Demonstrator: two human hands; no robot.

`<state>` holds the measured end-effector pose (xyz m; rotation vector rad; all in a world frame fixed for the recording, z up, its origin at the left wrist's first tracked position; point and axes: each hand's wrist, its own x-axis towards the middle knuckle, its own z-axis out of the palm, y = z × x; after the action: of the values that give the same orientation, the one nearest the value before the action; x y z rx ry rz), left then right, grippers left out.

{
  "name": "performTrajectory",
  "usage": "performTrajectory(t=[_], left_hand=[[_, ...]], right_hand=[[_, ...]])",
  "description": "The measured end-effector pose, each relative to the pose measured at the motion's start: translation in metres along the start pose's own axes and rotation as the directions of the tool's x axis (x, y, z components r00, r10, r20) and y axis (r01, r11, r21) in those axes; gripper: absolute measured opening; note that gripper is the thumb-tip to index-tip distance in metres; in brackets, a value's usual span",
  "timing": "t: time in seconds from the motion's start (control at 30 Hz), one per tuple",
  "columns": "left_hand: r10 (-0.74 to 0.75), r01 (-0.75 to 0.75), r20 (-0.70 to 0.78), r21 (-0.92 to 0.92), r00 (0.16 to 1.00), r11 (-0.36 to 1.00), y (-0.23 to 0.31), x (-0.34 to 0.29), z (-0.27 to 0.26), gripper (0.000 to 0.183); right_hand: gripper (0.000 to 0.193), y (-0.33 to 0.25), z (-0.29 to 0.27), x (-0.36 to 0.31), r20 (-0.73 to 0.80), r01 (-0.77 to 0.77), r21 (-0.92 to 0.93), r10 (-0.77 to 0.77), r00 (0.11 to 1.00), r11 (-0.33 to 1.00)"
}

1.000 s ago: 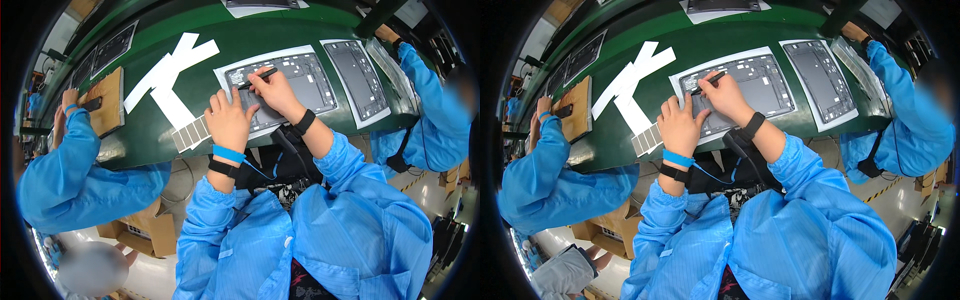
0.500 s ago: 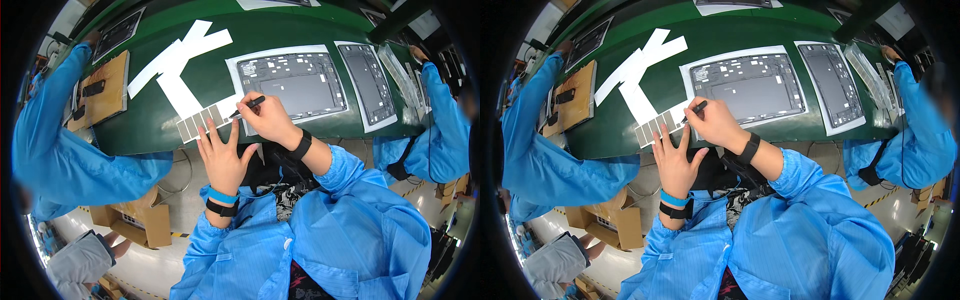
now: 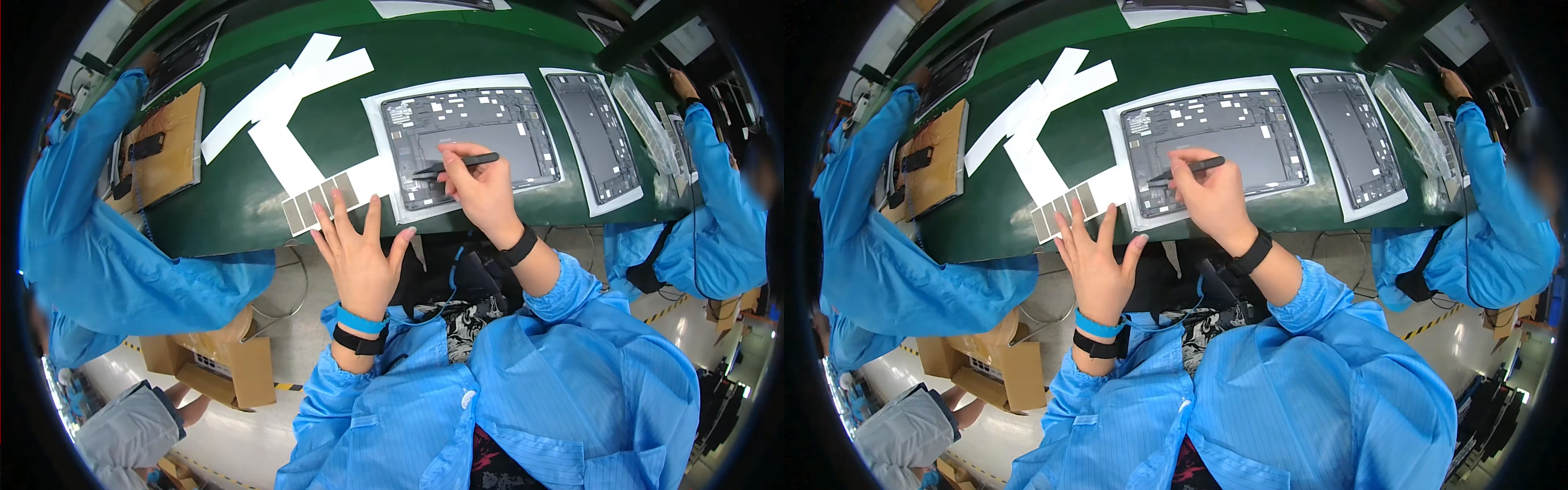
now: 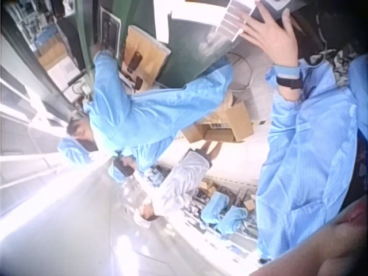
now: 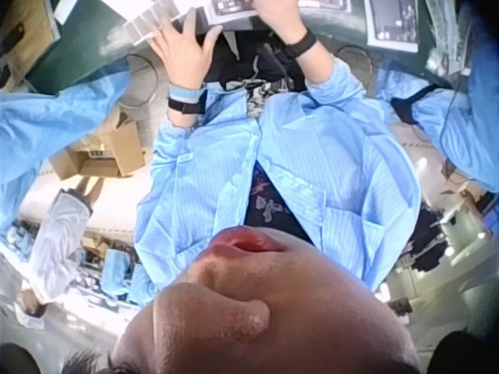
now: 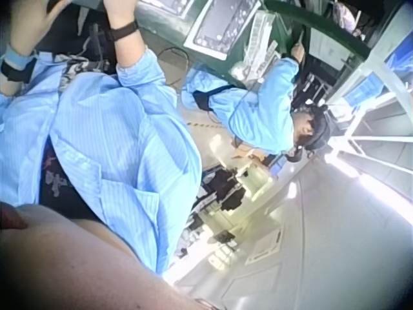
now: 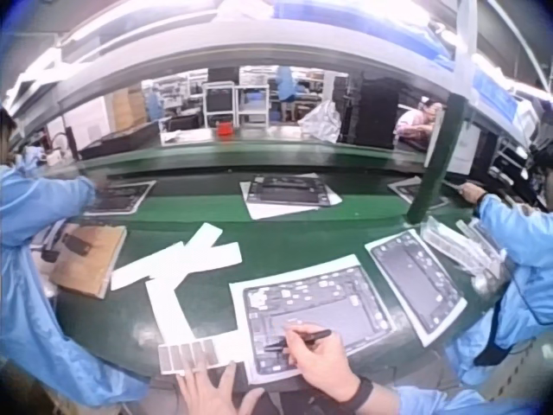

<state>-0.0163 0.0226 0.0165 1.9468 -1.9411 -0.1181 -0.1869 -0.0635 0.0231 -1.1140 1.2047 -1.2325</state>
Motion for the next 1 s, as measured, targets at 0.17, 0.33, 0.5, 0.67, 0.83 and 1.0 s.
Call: performTrajectory(t=[0.17,0.33,0.5,0.67,0.83,1.0], left_hand=[[0.074,-0.081,-0.069,-0.106,0.995,0.991,0.014,0.013,0.007,0.047],[0.099,-0.099,-0.008,-0.098,0.995,0.99,0.016,0.018,0.013,0.045],[0.104,-0.104,-0.009,-0.065,0.995,0.992,0.017,0.017,0.016,0.047],[0.148,-0.148,-0.022,-0.029,0.989,0.989,0.024,0.018,0.019,0.049],[0.148,-0.148,-0.018,-0.039,0.989,0.988,0.023,0.02,0.02,0.049],[0.157,-0.158,-0.03,-0.038,0.987,0.987,0.021,0.02,0.019,0.047]], right_hand=[[0.02,0.014,-0.008,-0.002,0.069,0.037,-0.068,-0.032,0.997,0.997],[0.019,0.014,-0.007,-0.001,0.118,0.068,-0.146,-0.051,0.992,0.987],[0.017,0.015,-0.005,-0.003,0.094,0.097,-0.18,-0.081,0.992,0.979],[0.016,0.023,-0.001,-0.007,0.037,0.178,-0.214,-0.174,0.984,0.961],[0.015,0.025,-0.001,-0.004,0.016,0.212,-0.202,-0.213,0.977,0.956],[0.014,0.027,-0.003,-0.004,0.052,0.177,-0.198,-0.17,0.984,0.964]])
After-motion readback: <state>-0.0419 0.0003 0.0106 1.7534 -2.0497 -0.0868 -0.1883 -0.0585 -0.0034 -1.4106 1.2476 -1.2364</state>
